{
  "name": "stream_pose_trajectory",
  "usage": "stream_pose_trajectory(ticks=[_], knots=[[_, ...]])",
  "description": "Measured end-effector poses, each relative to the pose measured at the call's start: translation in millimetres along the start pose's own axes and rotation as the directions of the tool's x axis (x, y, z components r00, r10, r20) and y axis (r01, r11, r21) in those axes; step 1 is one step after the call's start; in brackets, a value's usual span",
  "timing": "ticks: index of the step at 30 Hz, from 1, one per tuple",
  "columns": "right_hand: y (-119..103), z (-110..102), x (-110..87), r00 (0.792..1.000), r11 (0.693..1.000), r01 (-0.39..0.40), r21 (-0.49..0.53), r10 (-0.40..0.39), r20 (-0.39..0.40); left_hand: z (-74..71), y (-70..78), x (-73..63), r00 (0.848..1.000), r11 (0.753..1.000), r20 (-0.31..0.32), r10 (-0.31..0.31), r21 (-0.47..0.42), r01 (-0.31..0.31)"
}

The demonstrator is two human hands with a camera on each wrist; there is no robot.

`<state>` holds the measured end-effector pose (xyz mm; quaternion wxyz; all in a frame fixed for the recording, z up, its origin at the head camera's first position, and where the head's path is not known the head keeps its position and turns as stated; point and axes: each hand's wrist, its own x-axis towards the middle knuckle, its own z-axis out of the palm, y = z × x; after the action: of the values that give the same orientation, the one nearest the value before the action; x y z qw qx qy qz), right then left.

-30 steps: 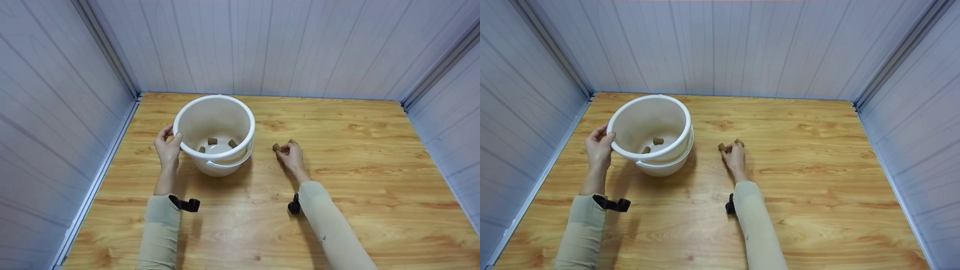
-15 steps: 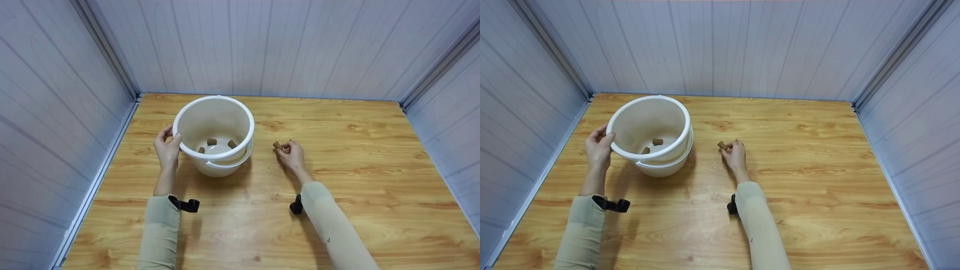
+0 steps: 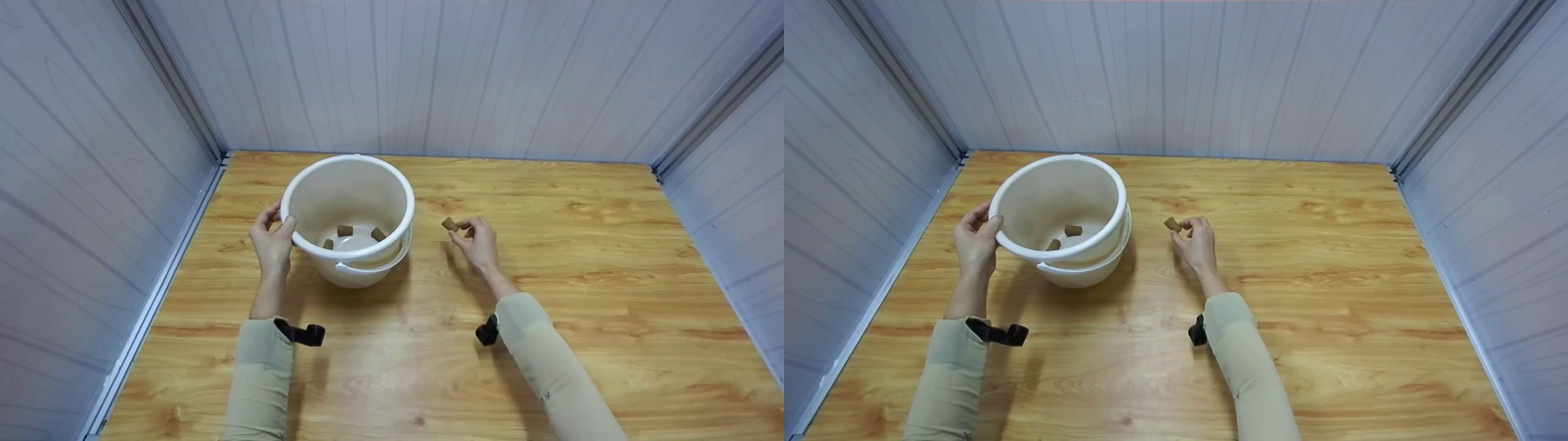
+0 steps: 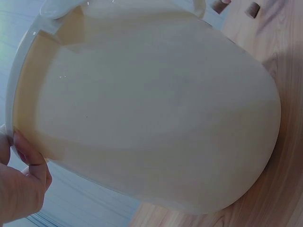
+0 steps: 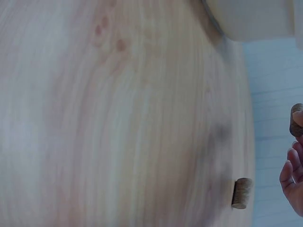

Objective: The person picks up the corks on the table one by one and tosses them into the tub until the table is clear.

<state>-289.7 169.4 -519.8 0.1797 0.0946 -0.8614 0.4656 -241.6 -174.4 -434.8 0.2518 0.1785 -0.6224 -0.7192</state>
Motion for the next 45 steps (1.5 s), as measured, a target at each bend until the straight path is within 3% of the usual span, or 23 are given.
stream_pose_trajectory(ticks=[14,26,45], knots=[[-28.5,-8.5,5.0,0.992,0.99,0.128,0.053,-0.127,-0.026,-1.2,0.2,0.6,1.0,1.0,0.009,-0.025,0.017,0.025],[-59.9,-13.8,6.9,0.971,0.967,0.236,0.094,-0.232,-0.053,-1.0,1.0,1.0,0.999,0.999,0.008,-0.041,0.017,0.04],[-112.6,-10.6,10.4,0.954,0.932,0.299,0.204,-0.3,-0.029,-1.7,2.1,0.8,0.999,0.998,0.016,-0.035,0.053,0.034]])
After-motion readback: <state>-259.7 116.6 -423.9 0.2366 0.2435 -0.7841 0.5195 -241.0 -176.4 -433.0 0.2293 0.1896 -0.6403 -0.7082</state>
